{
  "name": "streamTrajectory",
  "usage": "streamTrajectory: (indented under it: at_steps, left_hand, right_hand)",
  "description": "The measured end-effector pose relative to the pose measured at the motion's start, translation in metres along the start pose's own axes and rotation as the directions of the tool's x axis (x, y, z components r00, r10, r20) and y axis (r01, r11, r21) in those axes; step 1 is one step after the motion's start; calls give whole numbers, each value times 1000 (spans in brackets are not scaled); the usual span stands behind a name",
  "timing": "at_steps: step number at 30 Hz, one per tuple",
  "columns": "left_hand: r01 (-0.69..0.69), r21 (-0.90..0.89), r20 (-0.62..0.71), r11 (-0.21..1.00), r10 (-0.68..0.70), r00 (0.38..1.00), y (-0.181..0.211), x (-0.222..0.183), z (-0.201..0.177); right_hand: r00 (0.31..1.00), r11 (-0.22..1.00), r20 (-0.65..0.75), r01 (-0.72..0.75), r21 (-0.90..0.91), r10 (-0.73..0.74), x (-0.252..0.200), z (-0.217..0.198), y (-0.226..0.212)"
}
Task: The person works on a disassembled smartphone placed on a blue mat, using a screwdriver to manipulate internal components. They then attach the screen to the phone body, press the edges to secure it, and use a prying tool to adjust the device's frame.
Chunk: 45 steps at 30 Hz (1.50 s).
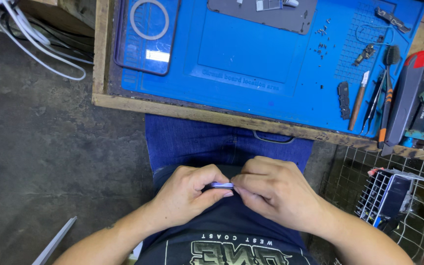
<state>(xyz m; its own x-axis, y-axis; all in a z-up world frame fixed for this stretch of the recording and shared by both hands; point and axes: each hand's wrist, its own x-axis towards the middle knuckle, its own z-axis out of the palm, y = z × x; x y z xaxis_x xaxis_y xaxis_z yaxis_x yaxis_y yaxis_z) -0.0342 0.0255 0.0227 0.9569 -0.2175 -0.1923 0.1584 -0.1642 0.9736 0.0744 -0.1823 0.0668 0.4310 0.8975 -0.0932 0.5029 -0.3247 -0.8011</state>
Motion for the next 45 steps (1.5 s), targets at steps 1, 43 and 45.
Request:
streamTrajectory:
  at_steps: [1, 43, 45]
  left_hand:
    - [-1, -2, -2, 1000, 1, 1000, 0, -1, 0]
    - [-210, 11, 103, 978, 207, 973, 0, 9, -3]
    - [-163, 39, 85, 986, 159, 984, 0, 12, 2]
  right_hand:
    - [999, 999, -19, 32, 21, -31, -1, 0, 0]
    - [997, 979, -53, -43, 197, 54, -58, -4, 36]
    - [997, 983, -63, -43, 181, 55, -59, -5, 38]
